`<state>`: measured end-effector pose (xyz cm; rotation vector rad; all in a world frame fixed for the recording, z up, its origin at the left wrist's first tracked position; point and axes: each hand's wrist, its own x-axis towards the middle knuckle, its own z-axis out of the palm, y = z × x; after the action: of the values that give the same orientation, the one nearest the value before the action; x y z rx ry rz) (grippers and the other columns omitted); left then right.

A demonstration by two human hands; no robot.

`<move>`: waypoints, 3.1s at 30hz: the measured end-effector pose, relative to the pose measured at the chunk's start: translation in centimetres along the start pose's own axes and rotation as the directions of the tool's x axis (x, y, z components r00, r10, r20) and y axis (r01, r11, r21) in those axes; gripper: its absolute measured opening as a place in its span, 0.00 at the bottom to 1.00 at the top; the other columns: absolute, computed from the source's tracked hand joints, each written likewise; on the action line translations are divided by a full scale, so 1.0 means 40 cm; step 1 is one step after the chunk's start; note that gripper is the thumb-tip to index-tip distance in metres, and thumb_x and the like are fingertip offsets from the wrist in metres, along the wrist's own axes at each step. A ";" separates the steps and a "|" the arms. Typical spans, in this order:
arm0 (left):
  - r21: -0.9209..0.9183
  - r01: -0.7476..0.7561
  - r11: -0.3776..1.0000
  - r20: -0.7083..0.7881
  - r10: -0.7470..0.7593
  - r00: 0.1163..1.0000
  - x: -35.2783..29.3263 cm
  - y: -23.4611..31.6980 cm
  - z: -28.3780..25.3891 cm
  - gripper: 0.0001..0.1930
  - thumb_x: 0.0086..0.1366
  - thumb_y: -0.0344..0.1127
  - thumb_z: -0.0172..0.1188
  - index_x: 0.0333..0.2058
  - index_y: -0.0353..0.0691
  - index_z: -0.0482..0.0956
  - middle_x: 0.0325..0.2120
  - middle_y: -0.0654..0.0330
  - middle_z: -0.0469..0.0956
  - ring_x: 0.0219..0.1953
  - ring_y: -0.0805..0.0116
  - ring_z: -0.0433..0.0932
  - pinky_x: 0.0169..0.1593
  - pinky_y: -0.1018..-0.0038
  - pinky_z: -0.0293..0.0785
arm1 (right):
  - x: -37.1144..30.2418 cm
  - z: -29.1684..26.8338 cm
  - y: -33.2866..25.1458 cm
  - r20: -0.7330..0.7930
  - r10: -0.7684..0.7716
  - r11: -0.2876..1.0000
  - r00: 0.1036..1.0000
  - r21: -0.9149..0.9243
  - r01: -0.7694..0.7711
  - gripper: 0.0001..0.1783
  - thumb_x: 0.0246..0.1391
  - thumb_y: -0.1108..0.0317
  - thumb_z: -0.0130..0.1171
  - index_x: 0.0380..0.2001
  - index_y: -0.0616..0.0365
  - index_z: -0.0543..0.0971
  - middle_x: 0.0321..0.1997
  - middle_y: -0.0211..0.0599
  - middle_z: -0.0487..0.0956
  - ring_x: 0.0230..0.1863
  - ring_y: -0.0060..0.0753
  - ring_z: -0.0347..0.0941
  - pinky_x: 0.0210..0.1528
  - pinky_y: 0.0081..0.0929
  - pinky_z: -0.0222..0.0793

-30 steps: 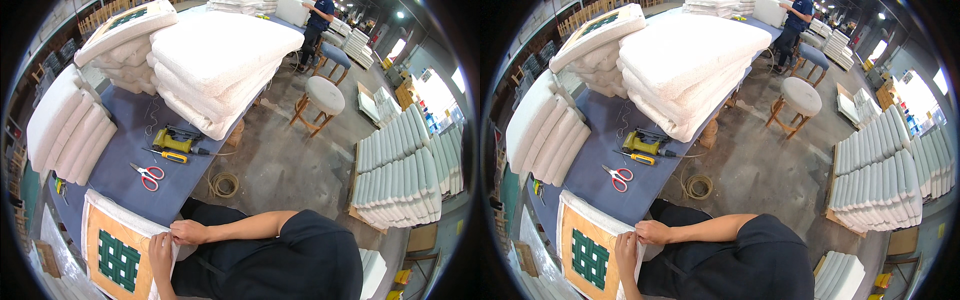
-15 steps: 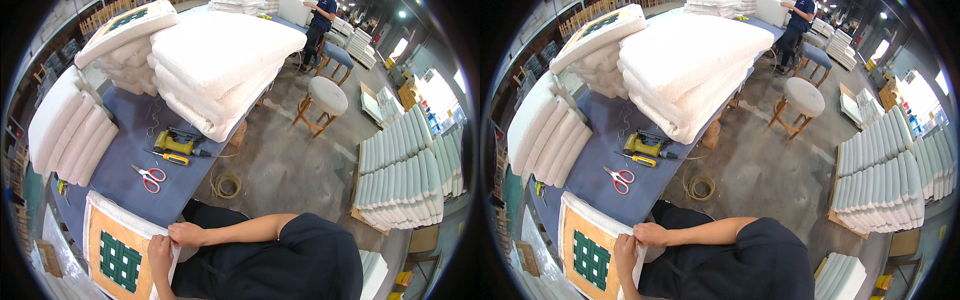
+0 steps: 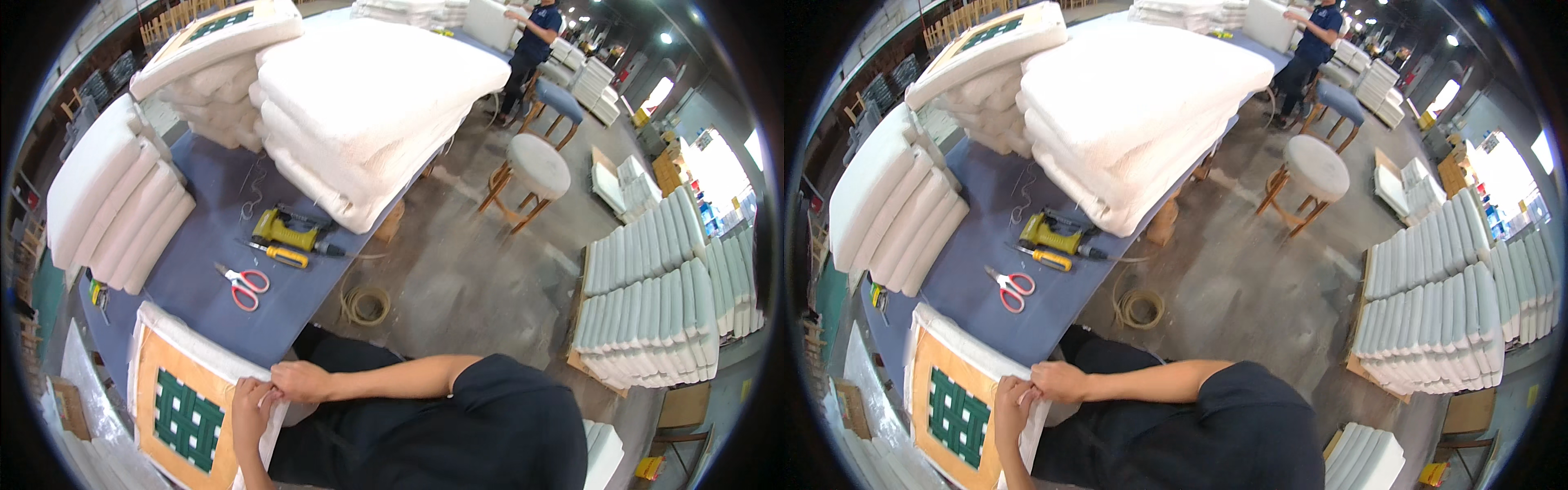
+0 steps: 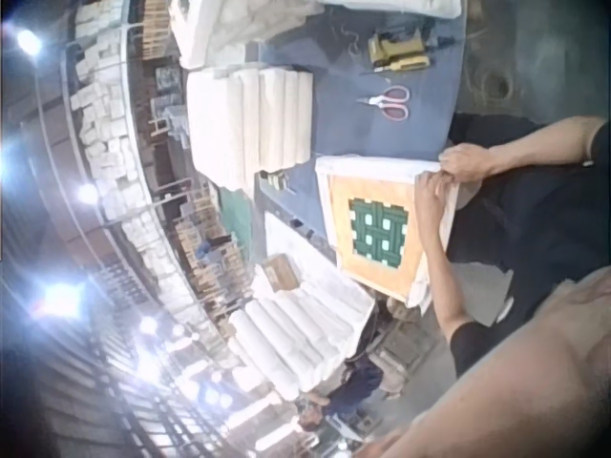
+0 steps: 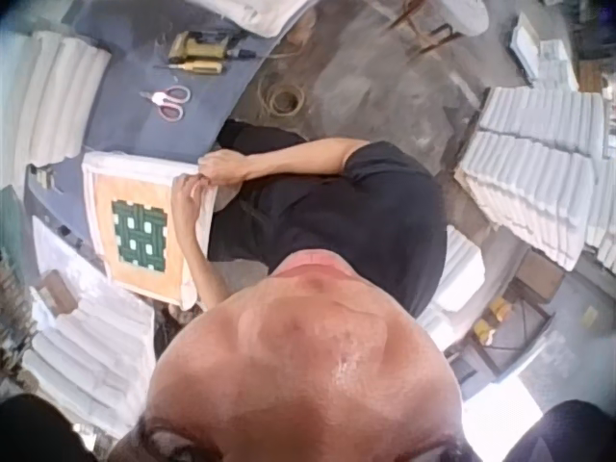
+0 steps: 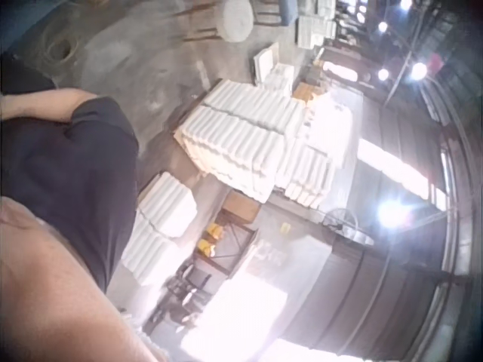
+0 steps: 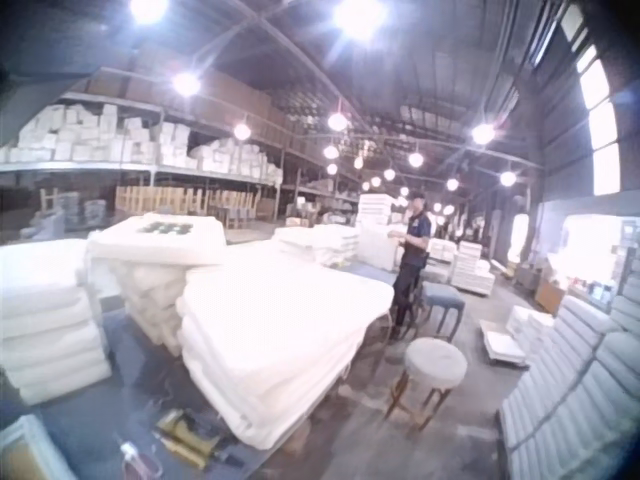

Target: The person wraps white fabric around a cushion, folds and tucks the edges, and secures the fabric using a staple gun. They trim excess fabric with scissors and repeat the process on multiple cushions, stacking finished units on the table.

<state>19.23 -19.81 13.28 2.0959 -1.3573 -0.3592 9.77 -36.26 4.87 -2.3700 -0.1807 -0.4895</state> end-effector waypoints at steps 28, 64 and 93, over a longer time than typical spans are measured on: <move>0.369 -0.165 0.915 0.067 0.150 0.986 0.005 -0.050 -0.012 0.08 0.56 0.28 0.66 0.36 0.40 0.83 0.35 0.61 0.82 0.40 0.60 0.82 0.41 0.64 0.80 | -0.015 -0.024 0.011 0.057 0.189 0.761 0.980 0.623 -0.183 0.11 0.54 0.73 0.70 0.40 0.65 0.84 0.33 0.40 0.77 0.33 0.36 0.77 0.38 0.29 0.74; 0.467 0.015 0.884 -0.201 0.089 0.975 -0.139 -0.039 0.163 0.21 0.56 0.32 0.75 0.47 0.33 0.82 0.53 0.52 0.80 0.63 0.52 0.76 0.69 0.49 0.69 | -0.023 0.131 0.030 0.498 0.242 0.072 0.833 0.847 -0.527 0.39 0.76 0.56 0.46 0.82 0.52 0.45 0.79 0.44 0.58 0.72 0.34 0.62 0.66 0.28 0.67; 0.467 0.021 0.884 -0.238 0.102 0.966 -0.127 -0.025 0.175 0.16 0.56 0.31 0.74 0.43 0.33 0.85 0.49 0.52 0.82 0.57 0.53 0.80 0.65 0.52 0.73 | 0.007 0.321 0.124 0.907 -0.139 -0.326 0.398 0.338 -0.883 0.25 0.74 0.56 0.53 0.66 0.57 0.72 0.62 0.46 0.75 0.57 0.39 0.79 0.64 0.41 0.74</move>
<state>14.04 -17.39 6.73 2.3870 -1.4272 0.2870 15.15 -31.42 -6.85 -0.5590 0.1774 0.9249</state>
